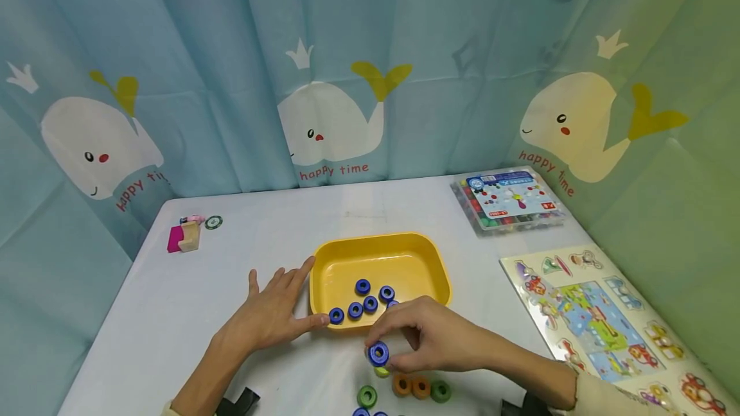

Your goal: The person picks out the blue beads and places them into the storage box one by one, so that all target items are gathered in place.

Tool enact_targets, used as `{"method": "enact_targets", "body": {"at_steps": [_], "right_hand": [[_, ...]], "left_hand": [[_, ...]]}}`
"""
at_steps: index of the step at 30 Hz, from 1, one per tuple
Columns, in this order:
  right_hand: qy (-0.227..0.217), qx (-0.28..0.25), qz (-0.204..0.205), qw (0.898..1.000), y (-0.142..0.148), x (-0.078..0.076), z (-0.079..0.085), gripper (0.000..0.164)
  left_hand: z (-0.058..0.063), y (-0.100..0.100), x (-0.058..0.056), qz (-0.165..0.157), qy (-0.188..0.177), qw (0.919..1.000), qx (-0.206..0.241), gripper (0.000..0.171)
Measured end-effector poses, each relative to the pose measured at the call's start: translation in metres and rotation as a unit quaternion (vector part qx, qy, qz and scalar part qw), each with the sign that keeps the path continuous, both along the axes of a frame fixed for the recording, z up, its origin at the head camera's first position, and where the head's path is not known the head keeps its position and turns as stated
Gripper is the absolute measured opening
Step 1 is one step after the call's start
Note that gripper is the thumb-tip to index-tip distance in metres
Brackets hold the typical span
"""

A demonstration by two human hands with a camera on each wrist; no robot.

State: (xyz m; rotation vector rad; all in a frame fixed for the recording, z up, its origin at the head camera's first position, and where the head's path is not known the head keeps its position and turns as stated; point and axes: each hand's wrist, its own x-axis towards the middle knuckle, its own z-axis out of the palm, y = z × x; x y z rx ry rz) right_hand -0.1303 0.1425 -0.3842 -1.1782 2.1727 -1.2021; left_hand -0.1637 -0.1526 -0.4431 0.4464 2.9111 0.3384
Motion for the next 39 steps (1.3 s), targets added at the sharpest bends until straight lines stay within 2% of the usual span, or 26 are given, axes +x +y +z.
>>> {"method": "enact_targets", "body": {"at_steps": [5, 11, 18, 25, 32, 39], "right_hand": [[0.020, 0.000, -0.015, 1.000, 0.008, -0.020, 0.016, 0.031], [0.044, 0.026, -0.030, 0.998, 0.011, -0.053, 0.017, 0.029], [0.017, 0.020, -0.015, 1.000, 0.009, -0.090, 0.001, 0.027], [-0.014, 0.032, -0.007, 0.999, 0.009, -0.117, -0.019, 0.029], [-0.038, 0.064, -0.012, 0.997, 0.007, -0.130, -0.032, 0.030], [-0.030, 0.088, -0.004, 0.996, 0.006, -0.142, -0.050, 0.029]], "left_hand": [[0.000, 0.000, -0.001, 0.002, -0.004, 1.0000, 0.002, 0.103], [0.001, -0.001, 0.000, 0.000, -0.005, 1.0000, 0.004, 0.103], [0.000, -0.001, -0.001, 0.001, -0.006, 1.0000, 0.004, 0.103], [-0.001, 0.000, -0.001, 0.004, -0.012, 0.9999, 0.003, 0.102], [-0.002, 0.000, -0.001, 0.005, -0.011, 0.9999, 0.002, 0.102], [-0.001, -0.001, -0.001, 0.005, -0.010, 0.9999, 0.000, 0.102]]}}
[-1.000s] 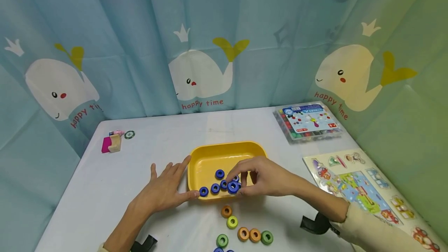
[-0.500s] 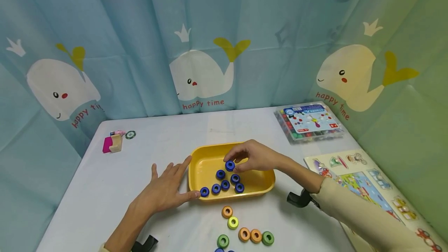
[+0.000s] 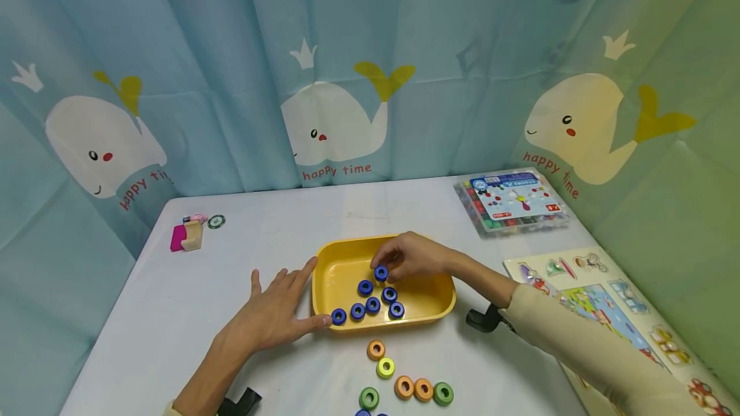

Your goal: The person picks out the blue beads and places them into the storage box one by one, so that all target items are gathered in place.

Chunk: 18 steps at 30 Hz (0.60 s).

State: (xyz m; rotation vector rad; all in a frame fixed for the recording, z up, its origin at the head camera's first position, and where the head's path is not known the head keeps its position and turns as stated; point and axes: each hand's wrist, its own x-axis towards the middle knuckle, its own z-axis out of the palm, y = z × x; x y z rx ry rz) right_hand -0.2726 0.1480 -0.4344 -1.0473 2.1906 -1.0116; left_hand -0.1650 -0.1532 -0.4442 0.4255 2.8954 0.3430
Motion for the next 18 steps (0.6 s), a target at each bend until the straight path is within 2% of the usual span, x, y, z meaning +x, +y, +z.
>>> {"method": "enact_targets", "body": {"at_steps": [11, 18], "right_hand": [[0.018, 0.022, 0.030, 0.999, -0.006, -0.003, -0.007, 0.029], [0.007, 0.028, 0.040, 0.999, -0.007, -0.006, -0.013, 0.028]], "left_hand": [[0.001, 0.000, -0.001, -0.003, 0.001, 1.0000, 0.000, 0.103], [-0.001, 0.001, -0.001, -0.002, -0.002, 1.0000, 0.004, 0.103]]}}
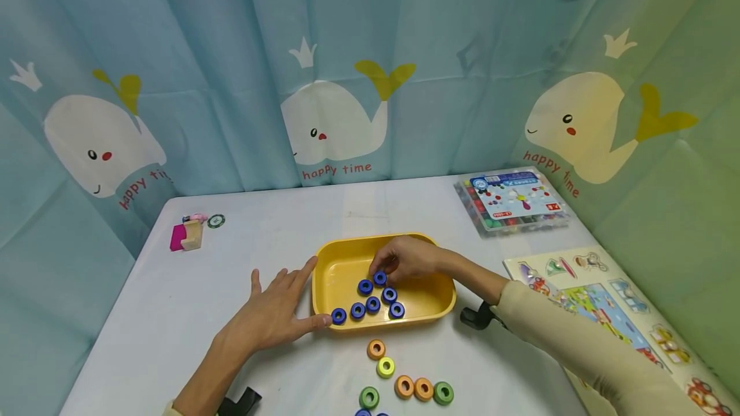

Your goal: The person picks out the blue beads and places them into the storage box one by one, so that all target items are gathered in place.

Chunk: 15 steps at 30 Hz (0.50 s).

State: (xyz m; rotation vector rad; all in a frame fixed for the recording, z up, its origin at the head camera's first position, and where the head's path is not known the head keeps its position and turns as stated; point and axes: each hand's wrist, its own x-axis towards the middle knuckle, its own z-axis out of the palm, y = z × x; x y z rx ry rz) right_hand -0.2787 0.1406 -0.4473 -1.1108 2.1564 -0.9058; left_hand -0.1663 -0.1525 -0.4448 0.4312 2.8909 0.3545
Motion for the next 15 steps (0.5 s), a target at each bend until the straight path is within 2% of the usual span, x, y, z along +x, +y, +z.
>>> {"method": "enact_targets", "body": {"at_steps": [10, 15], "right_hand": [[0.011, 0.009, 0.003, 1.000, 0.000, 0.001, 0.001, 0.032], [0.037, 0.030, -0.002, 0.999, 0.001, 0.007, 0.013, 0.034]], "left_hand": [[0.000, 0.000, 0.000, -0.001, -0.001, 1.0000, -0.002, 0.103], [0.001, 0.000, 0.001, 0.000, -0.002, 1.0000, -0.005, 0.103]]}}
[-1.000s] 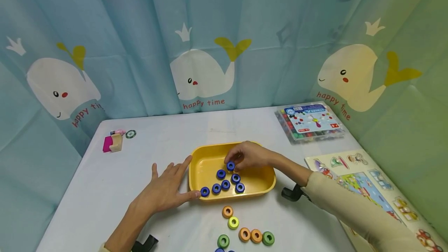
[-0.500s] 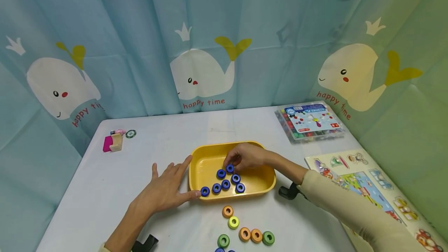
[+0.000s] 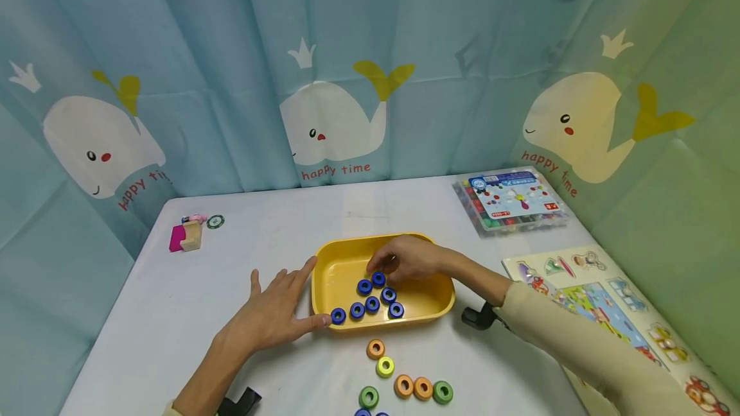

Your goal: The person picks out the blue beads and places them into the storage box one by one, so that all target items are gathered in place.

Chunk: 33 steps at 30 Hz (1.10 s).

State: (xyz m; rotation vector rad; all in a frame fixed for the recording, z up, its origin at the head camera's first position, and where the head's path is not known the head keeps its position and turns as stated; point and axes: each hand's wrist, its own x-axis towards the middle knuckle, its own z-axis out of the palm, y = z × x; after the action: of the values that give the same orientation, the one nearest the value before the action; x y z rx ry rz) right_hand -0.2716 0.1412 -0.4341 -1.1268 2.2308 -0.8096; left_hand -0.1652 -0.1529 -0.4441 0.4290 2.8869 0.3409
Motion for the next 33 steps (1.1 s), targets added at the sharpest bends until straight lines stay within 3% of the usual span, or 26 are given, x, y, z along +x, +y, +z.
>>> {"method": "enact_targets", "body": {"at_steps": [6, 12, 16, 21, 27, 33], "right_hand": [[0.024, -0.034, 0.005, 0.999, -0.001, 0.024, 0.034, 0.034], [0.054, -0.076, 0.082, 0.992, -0.017, 0.068, 0.059, 0.033], [0.049, -0.075, 0.145, 0.985, -0.030, 0.096, 0.052, 0.033], [0.020, -0.046, 0.188, 0.981, -0.042, 0.118, 0.031, 0.035], [0.012, -0.021, 0.220, 0.975, -0.047, 0.128, 0.009, 0.037], [0.018, -0.007, 0.235, 0.972, -0.050, 0.132, 0.000, 0.037]], "left_hand": [[0.000, 0.000, 0.000, -0.001, 0.000, 1.0000, 0.001, 0.103], [0.000, -0.002, 0.000, -0.006, 0.011, 0.9999, -0.001, 0.103], [0.001, -0.002, 0.000, -0.007, 0.015, 0.9999, 0.003, 0.102], [0.001, -0.001, -0.001, -0.001, 0.008, 0.9999, 0.006, 0.102], [0.000, 0.000, -0.002, -0.005, 0.010, 0.9999, 0.010, 0.102], [0.002, -0.001, -0.001, -0.007, 0.010, 0.9999, 0.009, 0.101]]}}
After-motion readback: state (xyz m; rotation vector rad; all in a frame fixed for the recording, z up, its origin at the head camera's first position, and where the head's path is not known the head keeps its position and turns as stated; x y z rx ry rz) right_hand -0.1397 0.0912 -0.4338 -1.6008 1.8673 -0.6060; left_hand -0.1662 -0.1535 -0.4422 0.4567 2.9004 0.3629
